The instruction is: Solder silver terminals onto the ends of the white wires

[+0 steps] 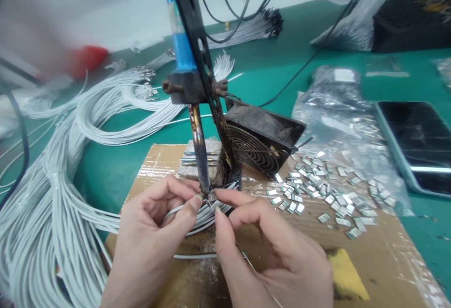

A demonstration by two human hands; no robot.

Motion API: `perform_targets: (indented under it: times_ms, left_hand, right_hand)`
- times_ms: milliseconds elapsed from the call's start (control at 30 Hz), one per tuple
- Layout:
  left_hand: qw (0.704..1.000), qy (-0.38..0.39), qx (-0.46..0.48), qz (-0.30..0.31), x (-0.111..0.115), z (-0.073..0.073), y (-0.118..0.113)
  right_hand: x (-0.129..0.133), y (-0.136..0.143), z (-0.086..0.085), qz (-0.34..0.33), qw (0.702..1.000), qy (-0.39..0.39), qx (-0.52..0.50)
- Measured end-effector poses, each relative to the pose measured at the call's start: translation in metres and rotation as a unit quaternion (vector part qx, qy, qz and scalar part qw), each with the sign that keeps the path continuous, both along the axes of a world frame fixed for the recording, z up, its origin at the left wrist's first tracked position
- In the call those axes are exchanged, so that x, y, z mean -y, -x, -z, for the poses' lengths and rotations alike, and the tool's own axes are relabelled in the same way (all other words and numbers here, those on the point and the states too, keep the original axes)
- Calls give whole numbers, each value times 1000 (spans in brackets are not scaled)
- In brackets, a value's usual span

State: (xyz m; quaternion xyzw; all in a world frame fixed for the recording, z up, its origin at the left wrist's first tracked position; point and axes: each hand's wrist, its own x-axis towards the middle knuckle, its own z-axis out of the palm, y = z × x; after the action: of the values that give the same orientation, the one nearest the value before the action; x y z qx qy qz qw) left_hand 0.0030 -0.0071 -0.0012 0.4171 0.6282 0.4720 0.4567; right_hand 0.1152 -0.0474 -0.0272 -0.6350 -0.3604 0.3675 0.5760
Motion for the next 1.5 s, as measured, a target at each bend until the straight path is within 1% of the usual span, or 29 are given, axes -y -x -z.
perform_targets:
  times_ms: [167,300,467,533,767,967,1100,1200,1300,1500]
  left_hand:
    - [1000,4,-6,-6,-2,0,-1]
    - [1000,3,-9,2,-2,0,-2]
    - [999,7,-10,36,1,3,3]
    - [999,4,-13,40,2,4,4]
    - [999,7,-13,29,4,3,3]
    - [999,13,-15,34,2,4,2]
    - [1000,8,-7,2,0,2,-1]
    - [1000,2,-3,-12,-1,1,-3]
    - [1000,-3,-2,-4,-1,1,-3]
    - [1000,-20,-3,8,1,3,1]
  right_hand:
    - [0,-3,4,-6,999,-11,34]
    - [-1,-2,3,2,999,-17,31]
    - [-1,-2,3,-3,1000,-10,26]
    - [-1,-3,3,-10,999,-9,30]
    - [0,-1,5,3,999,-20,30]
    - [0,-4,7,-1,996,-28,81]
    - [0,-2,7,1,998,-35,58]
    - [-1,-1,6,10,997,-35,61]
    - [-1,-1,5,8,997,-39,66]
    - [-2,-5,6,0,993,-50,107]
